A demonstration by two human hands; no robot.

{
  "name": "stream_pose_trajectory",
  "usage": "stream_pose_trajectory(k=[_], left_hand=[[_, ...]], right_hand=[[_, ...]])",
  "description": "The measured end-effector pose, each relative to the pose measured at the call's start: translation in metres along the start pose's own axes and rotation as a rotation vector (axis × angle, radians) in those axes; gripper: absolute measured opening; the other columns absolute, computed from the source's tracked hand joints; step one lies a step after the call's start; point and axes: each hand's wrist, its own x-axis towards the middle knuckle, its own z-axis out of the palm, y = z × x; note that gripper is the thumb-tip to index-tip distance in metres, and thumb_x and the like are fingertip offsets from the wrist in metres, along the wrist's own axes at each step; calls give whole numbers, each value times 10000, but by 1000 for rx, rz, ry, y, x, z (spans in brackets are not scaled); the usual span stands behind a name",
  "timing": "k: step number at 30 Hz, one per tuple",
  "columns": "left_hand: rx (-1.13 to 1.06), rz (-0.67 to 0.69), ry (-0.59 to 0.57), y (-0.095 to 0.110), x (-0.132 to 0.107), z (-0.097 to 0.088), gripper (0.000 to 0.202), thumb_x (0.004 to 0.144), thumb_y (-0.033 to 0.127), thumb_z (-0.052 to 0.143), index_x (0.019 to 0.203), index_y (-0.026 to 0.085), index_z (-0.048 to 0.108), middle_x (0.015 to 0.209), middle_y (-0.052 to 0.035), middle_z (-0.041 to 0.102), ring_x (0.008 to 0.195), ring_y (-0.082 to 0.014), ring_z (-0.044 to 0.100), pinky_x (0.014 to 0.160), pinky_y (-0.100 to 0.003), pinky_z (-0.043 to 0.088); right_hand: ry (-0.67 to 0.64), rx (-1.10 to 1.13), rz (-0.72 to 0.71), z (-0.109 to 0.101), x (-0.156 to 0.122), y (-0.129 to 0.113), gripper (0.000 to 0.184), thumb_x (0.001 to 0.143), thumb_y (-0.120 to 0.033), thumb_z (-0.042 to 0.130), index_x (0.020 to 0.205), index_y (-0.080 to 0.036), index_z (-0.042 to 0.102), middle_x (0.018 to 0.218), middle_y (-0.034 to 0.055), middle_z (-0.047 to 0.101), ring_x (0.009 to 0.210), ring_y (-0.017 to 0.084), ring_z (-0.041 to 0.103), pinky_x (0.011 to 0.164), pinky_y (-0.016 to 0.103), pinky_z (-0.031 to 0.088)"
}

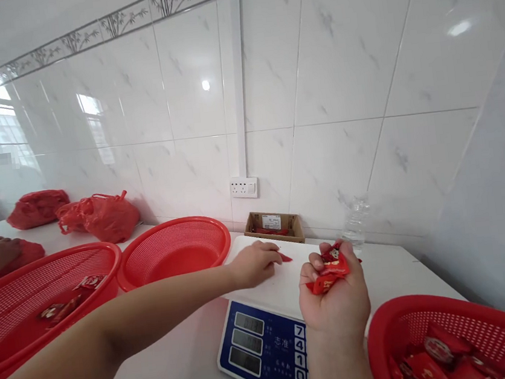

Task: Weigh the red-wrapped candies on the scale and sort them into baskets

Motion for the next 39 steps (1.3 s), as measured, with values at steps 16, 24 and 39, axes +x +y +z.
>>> stream_pose_trajectory(k=[16, 24, 39], left_hand=[[-1328, -479, 78, 24, -83, -29, 506, 920, 538, 364, 1329, 243, 392, 1365, -121, 463, 1164, -198, 527, 907, -338, 460], [-2288, -796, 57, 55, -46, -5, 346, 946, 453, 350, 892, 180, 556, 804, -20, 612, 744, -139, 629, 710, -247, 483], [-2257, -800, 26, -1, -48, -14, 73, 910, 195, 491, 916, 142, 542, 805, -46, 617, 537, -64, 570, 446, -133, 427]], right_hand=[[-140, -565, -285, -16, 7, 44, 186, 723, -348, 657, 790, -214, 546, 682, -45, 607, 463, 73, 486, 392, 168, 393], [-505, -1361, -431, -34, 10, 67, 350, 778, -412, 522, 1043, -221, 648, 1111, 88, 669, 1015, 261, 598, 901, 463, 438], [-252, -1533, -528, -56, 52, 42, 400, 676, -542, 621, 895, -213, 685, 885, 65, 672, 768, 229, 606, 731, 398, 453]])
